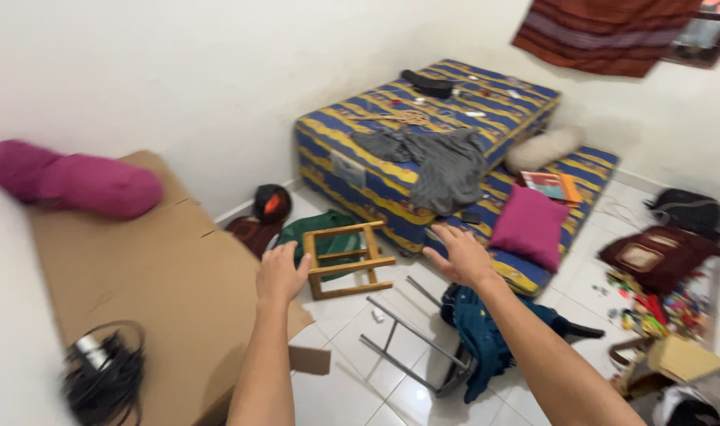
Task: The person enters a cluttered bedroom, opens the door, and tidies items: they reposition a pink bolster pillow, pick up garments from the bed and floor and hang them on hooks on the door, then gather a white cable from the bed and coil it by hand.
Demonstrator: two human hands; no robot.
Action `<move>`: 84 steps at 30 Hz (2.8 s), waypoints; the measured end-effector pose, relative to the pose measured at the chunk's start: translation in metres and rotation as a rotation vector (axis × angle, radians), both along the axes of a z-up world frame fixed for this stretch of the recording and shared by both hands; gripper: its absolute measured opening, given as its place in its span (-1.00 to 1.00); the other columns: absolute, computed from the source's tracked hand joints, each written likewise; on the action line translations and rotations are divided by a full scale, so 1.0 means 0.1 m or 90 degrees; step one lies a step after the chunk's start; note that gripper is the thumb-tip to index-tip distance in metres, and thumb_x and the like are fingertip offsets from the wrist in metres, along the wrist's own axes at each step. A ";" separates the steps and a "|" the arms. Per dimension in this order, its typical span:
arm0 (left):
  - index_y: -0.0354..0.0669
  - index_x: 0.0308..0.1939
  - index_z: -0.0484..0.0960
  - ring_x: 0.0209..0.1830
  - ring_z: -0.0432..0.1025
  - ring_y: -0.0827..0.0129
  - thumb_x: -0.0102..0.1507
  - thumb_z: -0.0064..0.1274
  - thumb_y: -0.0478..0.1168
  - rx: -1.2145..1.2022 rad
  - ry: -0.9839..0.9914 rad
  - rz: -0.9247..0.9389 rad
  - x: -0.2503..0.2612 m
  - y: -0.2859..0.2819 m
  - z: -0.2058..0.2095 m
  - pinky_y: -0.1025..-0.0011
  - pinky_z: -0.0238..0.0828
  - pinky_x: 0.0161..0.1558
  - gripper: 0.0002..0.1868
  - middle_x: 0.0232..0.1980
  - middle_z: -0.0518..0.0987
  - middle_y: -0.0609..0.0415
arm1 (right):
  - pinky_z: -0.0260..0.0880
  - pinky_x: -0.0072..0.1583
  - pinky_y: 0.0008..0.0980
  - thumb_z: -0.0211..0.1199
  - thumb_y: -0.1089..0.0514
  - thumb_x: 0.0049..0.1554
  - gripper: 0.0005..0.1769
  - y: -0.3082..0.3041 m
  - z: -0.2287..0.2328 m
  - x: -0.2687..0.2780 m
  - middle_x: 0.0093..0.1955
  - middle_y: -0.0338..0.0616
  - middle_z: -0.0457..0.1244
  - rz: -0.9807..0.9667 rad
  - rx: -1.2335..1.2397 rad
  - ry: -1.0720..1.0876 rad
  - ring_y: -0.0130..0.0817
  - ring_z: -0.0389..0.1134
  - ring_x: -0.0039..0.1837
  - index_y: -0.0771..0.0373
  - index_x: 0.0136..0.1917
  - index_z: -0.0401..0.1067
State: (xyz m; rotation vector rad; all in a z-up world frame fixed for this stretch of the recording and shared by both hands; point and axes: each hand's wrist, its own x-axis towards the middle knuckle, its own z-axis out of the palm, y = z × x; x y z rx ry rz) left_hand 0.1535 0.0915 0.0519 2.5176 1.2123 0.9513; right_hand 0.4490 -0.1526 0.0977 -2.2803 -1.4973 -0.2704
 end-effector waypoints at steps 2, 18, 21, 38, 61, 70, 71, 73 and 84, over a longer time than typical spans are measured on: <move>-0.08 0.16 0.59 0.18 0.41 0.00 0.26 0.07 0.11 0.013 0.020 -0.016 0.23 0.06 0.12 0.04 0.36 0.15 -0.50 0.15 0.61 0.00 | 0.28 0.35 -0.08 0.19 -0.25 0.15 -0.27 -0.10 0.08 0.17 0.41 -0.01 0.22 -0.020 0.022 0.013 0.10 0.22 0.38 0.12 0.47 0.24; -0.10 0.15 0.59 0.16 0.42 -0.02 0.26 0.04 0.13 0.009 0.021 -0.254 2.52 -0.35 0.46 0.02 0.36 0.13 -0.49 0.11 0.61 -0.05 | 0.22 0.36 -0.08 0.22 -0.22 0.15 -0.27 -1.20 0.24 1.19 0.45 0.05 0.17 -0.275 0.069 -0.013 0.10 0.19 0.40 0.11 0.48 0.24; -0.09 0.13 0.60 0.18 0.42 0.00 0.29 0.03 0.14 -0.012 0.059 -0.312 2.95 -0.57 0.42 0.01 0.36 0.14 -0.51 0.10 0.62 -0.02 | 0.25 0.38 -0.10 0.20 -0.23 0.18 -0.30 -1.55 0.25 1.30 0.43 -0.01 0.21 -0.305 0.088 -0.043 0.05 0.22 0.41 0.12 0.46 0.26; -0.05 0.13 0.60 0.17 0.43 0.02 0.25 0.05 0.17 0.036 0.048 -0.656 4.99 -2.23 0.59 -0.03 0.36 0.10 -0.49 0.07 0.62 -0.03 | 0.25 0.34 -0.10 0.22 -0.20 0.16 -0.36 -3.05 0.53 1.30 0.37 -0.03 0.23 -0.619 0.062 -0.022 0.01 0.22 0.39 0.13 0.41 0.30; -0.06 0.15 0.58 0.20 0.41 0.04 0.26 0.05 0.17 0.029 0.097 -0.671 5.51 -1.99 0.56 -0.02 0.36 0.14 -0.48 0.14 0.61 -0.01 | 0.26 0.34 -0.11 0.20 -0.18 0.15 -0.38 -2.71 0.42 1.68 0.36 -0.08 0.23 -0.627 0.041 0.050 0.01 0.23 0.36 0.09 0.40 0.31; -0.06 0.15 0.59 0.20 0.41 0.02 0.27 0.04 0.16 0.029 0.100 -0.657 5.52 -1.90 0.50 -0.02 0.35 0.14 -0.49 0.13 0.61 -0.02 | 0.27 0.33 -0.13 0.18 -0.21 0.17 -0.39 -2.57 0.30 1.79 0.37 -0.09 0.22 -0.608 0.044 0.068 -0.02 0.23 0.37 0.10 0.39 0.33; -0.06 0.15 0.59 0.20 0.41 0.02 0.27 0.04 0.16 0.030 0.100 -0.656 5.53 -1.90 0.49 -0.03 0.35 0.13 -0.49 0.13 0.61 -0.03 | 0.27 0.33 -0.12 0.18 -0.20 0.17 -0.39 -2.56 0.28 1.79 0.37 -0.08 0.22 -0.599 0.047 0.064 -0.01 0.22 0.37 0.11 0.40 0.33; -0.07 0.15 0.59 0.19 0.41 0.01 0.27 0.04 0.16 0.031 0.106 -0.655 5.54 -1.91 0.49 -0.03 0.35 0.13 -0.48 0.12 0.61 -0.03 | 0.26 0.33 -0.12 0.19 -0.19 0.17 -0.39 -2.55 0.28 1.80 0.38 -0.06 0.22 -0.588 0.053 0.058 0.00 0.22 0.37 0.12 0.40 0.33; -0.05 0.15 0.59 0.20 0.41 0.03 0.27 0.04 0.15 0.050 0.114 -0.633 5.53 -1.79 0.52 -0.07 0.33 0.15 -0.49 0.12 0.61 -0.03 | 0.28 0.33 -0.12 0.19 -0.21 0.18 -0.36 -2.51 0.28 1.88 0.35 -0.03 0.23 -0.583 0.051 0.078 -0.03 0.24 0.37 0.14 0.40 0.31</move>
